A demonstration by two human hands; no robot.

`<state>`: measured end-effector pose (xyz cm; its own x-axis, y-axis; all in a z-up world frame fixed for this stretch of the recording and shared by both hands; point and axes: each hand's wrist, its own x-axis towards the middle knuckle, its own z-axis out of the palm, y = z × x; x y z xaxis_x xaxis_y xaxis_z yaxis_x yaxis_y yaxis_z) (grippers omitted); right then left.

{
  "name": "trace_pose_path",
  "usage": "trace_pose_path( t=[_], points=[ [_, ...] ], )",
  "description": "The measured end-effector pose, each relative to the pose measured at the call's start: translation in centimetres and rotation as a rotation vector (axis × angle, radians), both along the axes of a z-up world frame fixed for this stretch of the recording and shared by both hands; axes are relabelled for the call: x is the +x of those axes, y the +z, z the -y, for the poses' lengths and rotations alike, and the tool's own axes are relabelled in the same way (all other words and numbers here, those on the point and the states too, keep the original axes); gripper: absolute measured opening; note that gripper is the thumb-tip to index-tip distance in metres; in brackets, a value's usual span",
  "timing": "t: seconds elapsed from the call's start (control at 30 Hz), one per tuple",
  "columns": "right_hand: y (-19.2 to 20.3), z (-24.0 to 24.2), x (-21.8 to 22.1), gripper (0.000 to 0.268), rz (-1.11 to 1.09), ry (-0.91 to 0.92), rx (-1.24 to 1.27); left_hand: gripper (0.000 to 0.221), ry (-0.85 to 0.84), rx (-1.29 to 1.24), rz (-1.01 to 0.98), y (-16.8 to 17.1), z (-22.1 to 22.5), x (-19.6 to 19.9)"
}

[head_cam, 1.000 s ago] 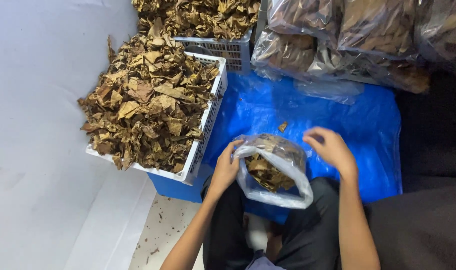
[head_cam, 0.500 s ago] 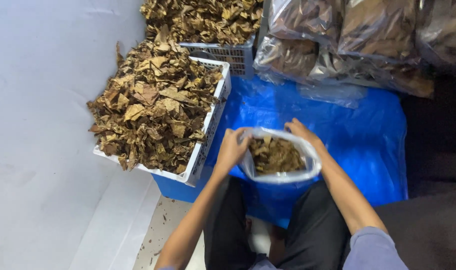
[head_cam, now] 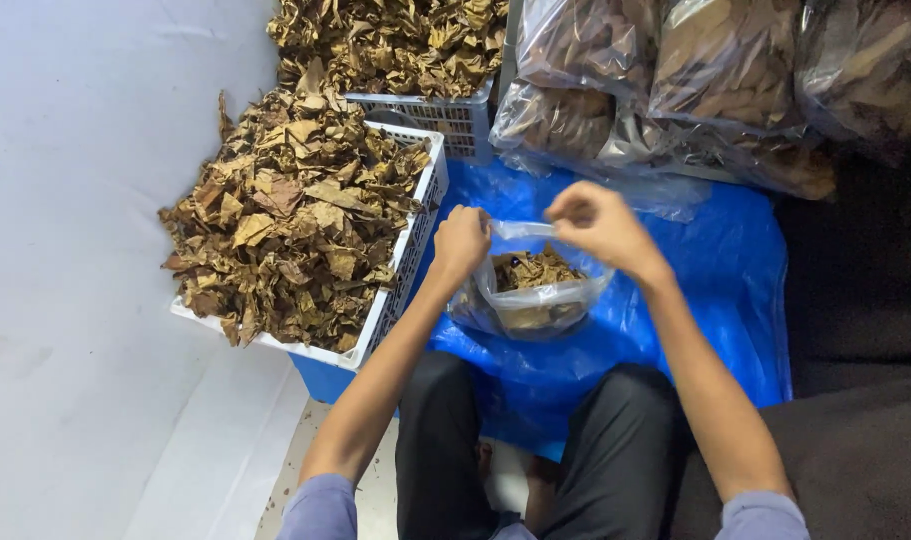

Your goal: The person sorts through dried leaves in a plastic crate and places them into a transparent plastic bag by hand.

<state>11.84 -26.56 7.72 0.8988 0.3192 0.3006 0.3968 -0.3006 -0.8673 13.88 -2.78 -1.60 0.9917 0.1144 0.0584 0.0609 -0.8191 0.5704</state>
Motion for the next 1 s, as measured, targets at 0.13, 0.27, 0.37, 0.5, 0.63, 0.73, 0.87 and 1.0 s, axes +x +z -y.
trace_pose_path(
  t=[0.13,0.27,0.37,0.5,0.63,0.73,0.87,1.0],
  points=[
    [-0.6,-2.7,-1.2,0.027,-0.051,0.101,-0.448,0.012,-0.034,0.122,0.142,2.7,0.7,-3.0],
    [-2.8,-0.1,-0.9,0.036,0.270,-0.298,-0.938,0.020,-0.079,0.172,0.193,3.9,0.6,-4.2],
    [-5.0,3.3,-0.1,0.064,-0.356,-0.092,-0.903,0.044,-0.267,0.120,0.159,5.5,-0.2,-5.1],
    [-4.9,6.0,1.1,0.059,-0.315,-0.168,-0.880,0.025,-0.367,0.418,-0.012,3.4,-0.7,-2.1],
    [0.5,7.5,-0.2,0.039,-0.162,-0.118,-0.799,0.022,-0.383,0.692,-0.120,4.3,-0.5,-0.1],
    [0.6,9.2,0.4,0.036,-0.125,-0.172,-0.864,0.032,-0.439,0.765,-0.179,5.0,0.5,2.0],
    [2.2,9.3,-1.9,0.036,-0.286,-0.258,-0.950,0.025,-0.396,0.841,-0.036,1.6,1.8,5.6],
    [2.6,8.4,-1.7,0.046,-0.295,-0.270,-0.979,0.025,-0.377,0.850,0.170,4.6,4.6,3.3]
  ],
)
